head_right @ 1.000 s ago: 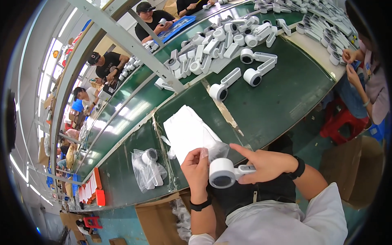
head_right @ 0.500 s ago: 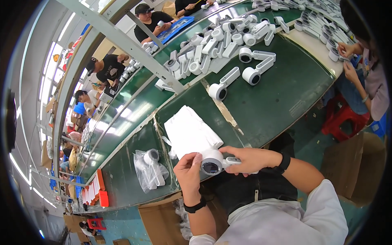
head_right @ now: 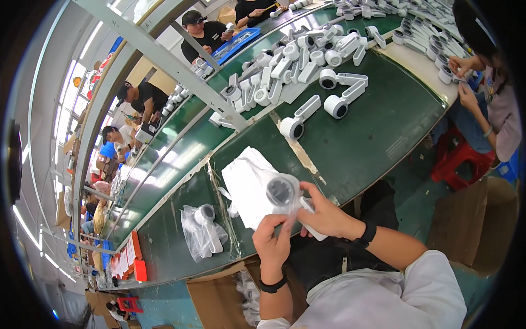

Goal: The person packages handheld fans by hand, picking up a fan, sliding it into a plastic bag, and placing the bagged fan into a cardboard box. This process is repeated for several fans, with the person occasionally reaching for more fans from a pile on the assembly table.

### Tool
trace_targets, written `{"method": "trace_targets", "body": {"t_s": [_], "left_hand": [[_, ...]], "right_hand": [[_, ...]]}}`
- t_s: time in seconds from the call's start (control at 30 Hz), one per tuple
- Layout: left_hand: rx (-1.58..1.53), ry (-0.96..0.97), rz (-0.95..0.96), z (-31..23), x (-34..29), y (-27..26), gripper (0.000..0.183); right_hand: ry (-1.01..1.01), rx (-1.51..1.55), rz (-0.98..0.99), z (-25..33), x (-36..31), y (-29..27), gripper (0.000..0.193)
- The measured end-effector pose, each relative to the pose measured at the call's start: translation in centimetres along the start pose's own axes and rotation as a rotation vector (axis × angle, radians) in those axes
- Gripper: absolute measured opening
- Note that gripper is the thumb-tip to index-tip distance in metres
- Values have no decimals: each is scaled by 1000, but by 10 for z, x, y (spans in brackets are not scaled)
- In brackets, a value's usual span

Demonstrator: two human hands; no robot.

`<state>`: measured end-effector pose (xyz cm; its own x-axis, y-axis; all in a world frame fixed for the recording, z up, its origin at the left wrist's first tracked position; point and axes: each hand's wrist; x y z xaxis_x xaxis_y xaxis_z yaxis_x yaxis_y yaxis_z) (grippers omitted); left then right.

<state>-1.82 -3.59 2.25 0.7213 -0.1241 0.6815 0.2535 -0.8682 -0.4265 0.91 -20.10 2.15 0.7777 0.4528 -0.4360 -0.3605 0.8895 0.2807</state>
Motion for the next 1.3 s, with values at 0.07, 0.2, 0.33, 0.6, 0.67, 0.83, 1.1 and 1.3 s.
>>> {"method": "trace_targets", "body": {"t_s": [0.07, 0.2, 0.33, 0.6, 0.67, 0.83, 1.1, 1.3], "left_hand": [[-339, -164, 75, 5, -10, 5, 7], [-386, -190, 286, -1, -11, 6, 10], [-450, -159, 214, 1, -13, 3, 10], [-1010, -713, -175, 6, -38, 30, 48], [-1143, -748, -196, 10, -39, 27, 47], [-1376, -597, -236, 16, -38, 2, 42], [-856, -500, -601, 17, -45, -55, 29], [368, -540, -838, 23, -61, -171, 37]], "right_hand": [[-13, 64, -1, -5, 6, 2, 66], [-357, 104, -165, -21, 29, -1, 68], [-279, 95, -170, -25, 30, -5, 70], [-597, -208, -439, -19, 27, 23, 54], [-885, -594, -697, -5, 20, 23, 50], [-870, -368, -720, -1, 19, 19, 23], [-883, -529, -374, -30, 14, 29, 11], [-577, -528, -379, -35, 30, 0, 12]]}}
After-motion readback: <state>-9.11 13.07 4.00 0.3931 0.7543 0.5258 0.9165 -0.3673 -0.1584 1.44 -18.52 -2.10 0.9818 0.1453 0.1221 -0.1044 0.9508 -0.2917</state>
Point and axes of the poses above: each hand's wrist, its own x-axis towards the middle knuckle, its own y-axis out of the palm, z = x × y, and after that the axes turned 14 degrees about y, right-handed
